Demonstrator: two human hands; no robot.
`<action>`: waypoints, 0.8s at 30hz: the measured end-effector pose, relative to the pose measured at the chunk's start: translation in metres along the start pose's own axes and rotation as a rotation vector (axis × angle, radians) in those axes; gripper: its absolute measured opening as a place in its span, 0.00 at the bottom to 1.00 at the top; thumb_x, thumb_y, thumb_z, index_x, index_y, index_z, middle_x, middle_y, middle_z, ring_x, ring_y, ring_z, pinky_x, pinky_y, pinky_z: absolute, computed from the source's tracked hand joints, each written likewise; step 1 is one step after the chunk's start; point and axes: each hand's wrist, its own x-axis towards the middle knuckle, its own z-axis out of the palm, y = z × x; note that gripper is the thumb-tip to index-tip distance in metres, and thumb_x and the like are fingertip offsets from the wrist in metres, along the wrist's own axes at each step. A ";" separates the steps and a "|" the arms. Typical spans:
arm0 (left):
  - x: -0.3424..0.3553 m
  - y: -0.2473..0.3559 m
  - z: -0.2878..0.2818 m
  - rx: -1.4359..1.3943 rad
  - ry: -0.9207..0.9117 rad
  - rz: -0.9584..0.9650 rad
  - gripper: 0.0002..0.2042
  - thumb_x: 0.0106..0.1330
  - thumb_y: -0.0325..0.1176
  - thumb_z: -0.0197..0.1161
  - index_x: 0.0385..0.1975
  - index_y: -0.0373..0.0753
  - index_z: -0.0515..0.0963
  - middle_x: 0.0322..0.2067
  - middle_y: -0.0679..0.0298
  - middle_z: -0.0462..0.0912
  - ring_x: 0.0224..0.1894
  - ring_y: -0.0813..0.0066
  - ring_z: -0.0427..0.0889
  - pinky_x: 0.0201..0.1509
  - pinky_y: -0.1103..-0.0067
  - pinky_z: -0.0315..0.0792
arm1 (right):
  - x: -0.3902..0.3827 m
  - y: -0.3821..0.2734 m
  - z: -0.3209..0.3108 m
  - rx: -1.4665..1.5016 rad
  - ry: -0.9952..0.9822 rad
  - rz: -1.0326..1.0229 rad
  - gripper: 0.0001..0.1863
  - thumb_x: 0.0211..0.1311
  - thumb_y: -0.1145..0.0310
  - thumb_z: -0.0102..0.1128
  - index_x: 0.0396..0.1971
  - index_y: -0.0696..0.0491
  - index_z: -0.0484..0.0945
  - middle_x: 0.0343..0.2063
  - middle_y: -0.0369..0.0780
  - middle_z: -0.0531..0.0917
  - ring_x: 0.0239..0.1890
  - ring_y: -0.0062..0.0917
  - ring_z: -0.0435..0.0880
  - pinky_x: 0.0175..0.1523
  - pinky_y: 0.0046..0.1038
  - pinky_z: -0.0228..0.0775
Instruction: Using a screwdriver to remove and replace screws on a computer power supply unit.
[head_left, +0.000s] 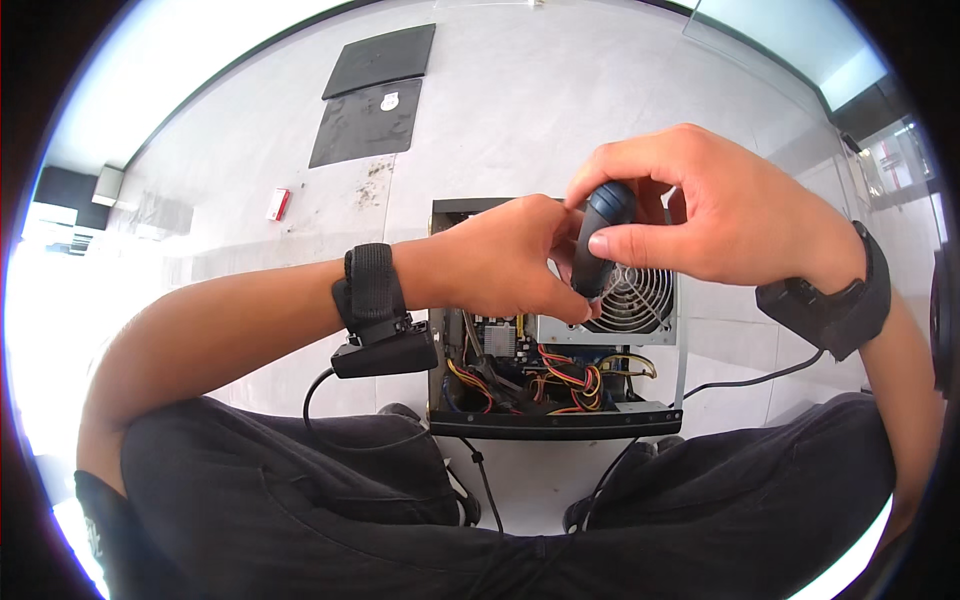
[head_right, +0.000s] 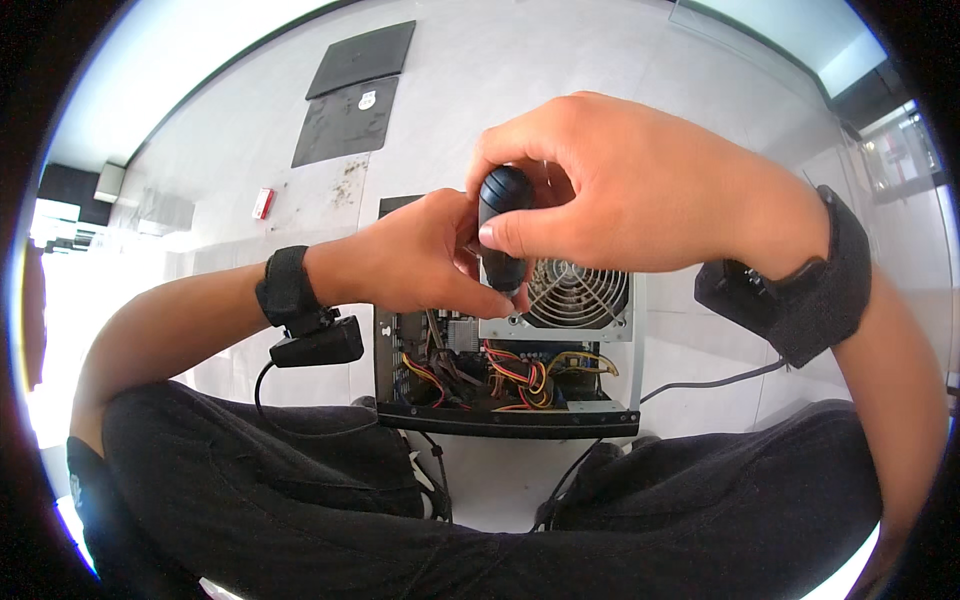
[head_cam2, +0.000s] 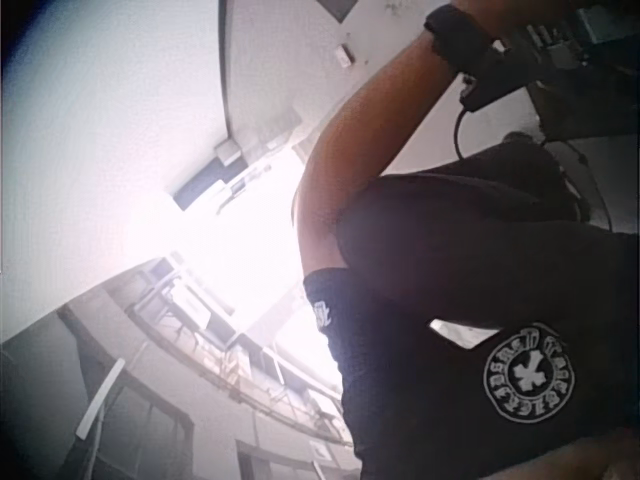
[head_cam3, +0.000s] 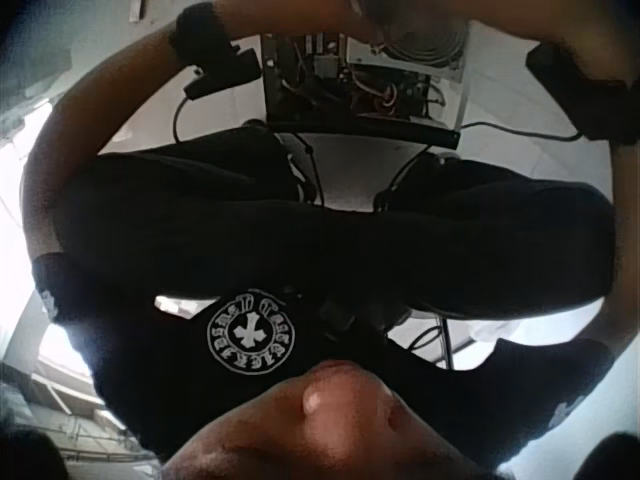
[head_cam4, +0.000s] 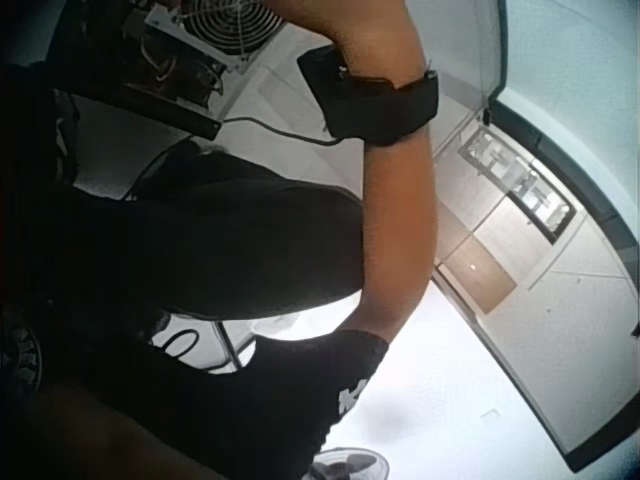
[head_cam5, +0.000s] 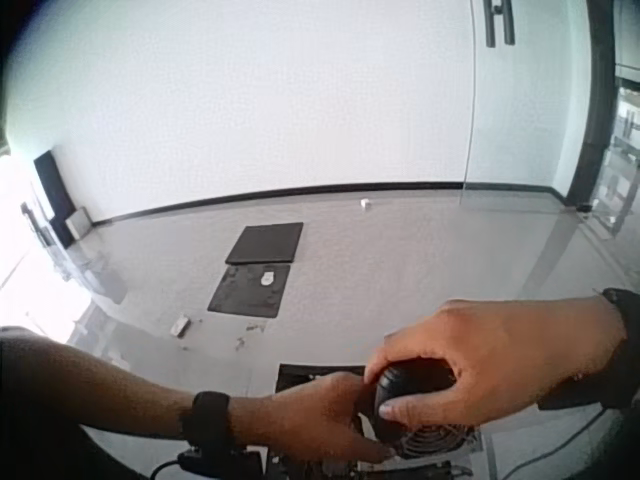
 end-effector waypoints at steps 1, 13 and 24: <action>0.001 -0.002 0.001 0.011 -0.002 0.021 0.20 0.56 0.33 0.74 0.47 0.32 0.83 0.39 0.56 0.89 0.45 0.70 0.86 0.53 0.75 0.77 | -0.002 0.000 0.001 -0.019 0.000 0.001 0.16 0.61 0.63 0.72 0.47 0.53 0.84 0.23 0.34 0.78 0.25 0.18 0.74 0.32 0.24 0.68; 0.018 -0.052 -0.011 0.349 0.505 0.151 0.13 0.59 0.24 0.64 0.45 0.36 0.82 0.40 0.62 0.84 0.40 0.73 0.84 0.42 0.76 0.77 | -0.008 0.012 -0.001 -0.299 0.306 0.119 0.12 0.62 0.64 0.67 0.35 0.59 0.83 0.26 0.50 0.83 0.31 0.45 0.83 0.39 0.39 0.74; 0.021 -0.055 0.000 0.619 0.502 0.333 0.08 0.63 0.31 0.66 0.40 0.38 0.86 0.36 0.59 0.82 0.37 0.59 0.84 0.43 0.67 0.78 | 0.000 0.014 -0.002 -0.362 0.348 0.036 0.11 0.61 0.65 0.67 0.33 0.59 0.82 0.25 0.50 0.82 0.29 0.46 0.81 0.38 0.39 0.72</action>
